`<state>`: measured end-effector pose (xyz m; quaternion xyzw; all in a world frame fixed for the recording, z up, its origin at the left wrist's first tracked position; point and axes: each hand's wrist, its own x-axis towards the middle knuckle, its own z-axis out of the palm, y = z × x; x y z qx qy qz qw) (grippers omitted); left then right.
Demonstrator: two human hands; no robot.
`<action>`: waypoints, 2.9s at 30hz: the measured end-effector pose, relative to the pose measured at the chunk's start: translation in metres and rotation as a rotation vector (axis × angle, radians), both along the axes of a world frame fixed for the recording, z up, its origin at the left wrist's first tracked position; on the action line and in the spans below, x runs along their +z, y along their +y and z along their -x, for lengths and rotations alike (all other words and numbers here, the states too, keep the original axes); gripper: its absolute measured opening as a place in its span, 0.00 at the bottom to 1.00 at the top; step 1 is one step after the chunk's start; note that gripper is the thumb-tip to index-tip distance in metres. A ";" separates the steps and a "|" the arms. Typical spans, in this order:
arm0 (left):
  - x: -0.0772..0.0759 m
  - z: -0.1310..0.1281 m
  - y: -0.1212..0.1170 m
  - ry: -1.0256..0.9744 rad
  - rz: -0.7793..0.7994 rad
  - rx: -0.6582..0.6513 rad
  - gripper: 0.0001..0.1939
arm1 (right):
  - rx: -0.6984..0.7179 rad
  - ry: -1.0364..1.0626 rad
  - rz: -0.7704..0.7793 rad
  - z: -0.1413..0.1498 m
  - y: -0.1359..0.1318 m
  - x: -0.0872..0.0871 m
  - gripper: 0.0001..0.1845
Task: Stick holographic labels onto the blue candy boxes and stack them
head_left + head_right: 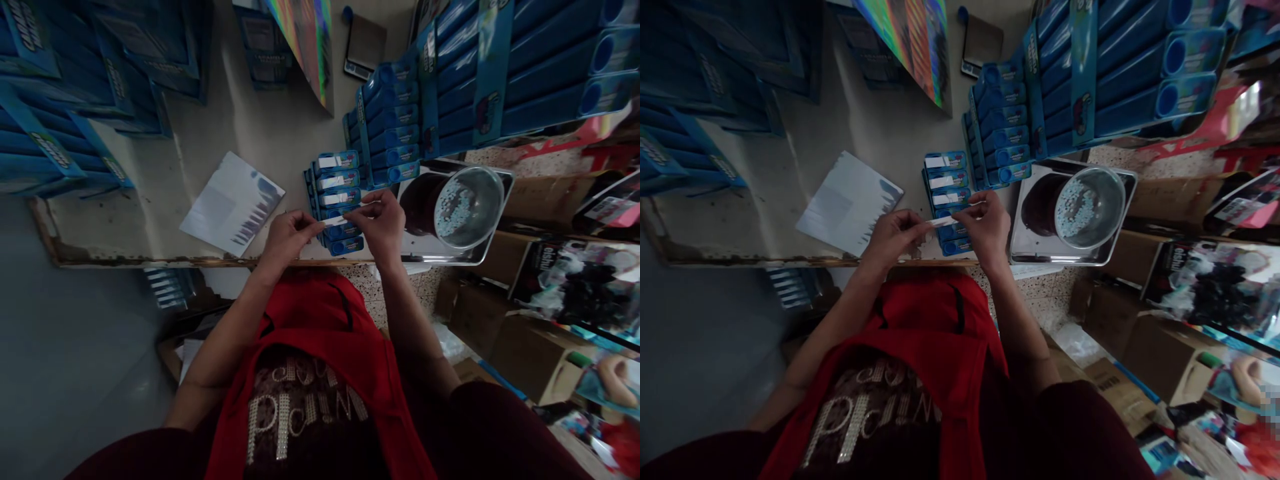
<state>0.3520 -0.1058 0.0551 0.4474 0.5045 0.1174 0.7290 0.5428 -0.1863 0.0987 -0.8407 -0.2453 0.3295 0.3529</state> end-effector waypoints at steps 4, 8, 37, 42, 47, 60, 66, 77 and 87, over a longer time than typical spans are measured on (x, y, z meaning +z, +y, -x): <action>-0.010 -0.002 0.001 0.010 0.005 0.033 0.16 | 0.035 -0.099 -0.014 0.004 0.004 -0.009 0.15; -0.018 -0.003 0.002 0.003 0.027 0.032 0.17 | 0.055 -0.119 0.016 0.003 0.005 -0.015 0.14; -0.144 0.156 0.132 0.617 -0.328 0.112 0.09 | 0.572 -0.390 -0.252 0.106 0.056 -0.034 0.09; -0.135 0.160 0.138 0.396 -0.257 0.130 0.04 | 0.915 -0.410 -0.065 0.159 0.123 -0.109 0.24; -0.113 0.177 0.141 0.369 -0.246 0.074 0.06 | 1.101 -0.514 0.001 0.178 0.147 -0.133 0.25; -0.125 0.188 0.126 0.309 -0.054 0.044 0.07 | 1.263 -0.570 0.102 0.198 0.103 -0.147 0.29; -0.128 0.192 0.123 0.455 -0.164 -0.152 0.07 | 1.198 -0.513 0.098 0.194 0.075 -0.137 0.20; -0.115 0.169 0.105 0.501 -0.612 0.069 0.12 | 0.321 0.121 -0.079 0.170 0.022 -0.070 0.13; -0.059 0.110 0.005 -0.158 0.085 0.179 0.35 | 0.193 0.372 -0.033 0.125 -0.010 -0.009 0.18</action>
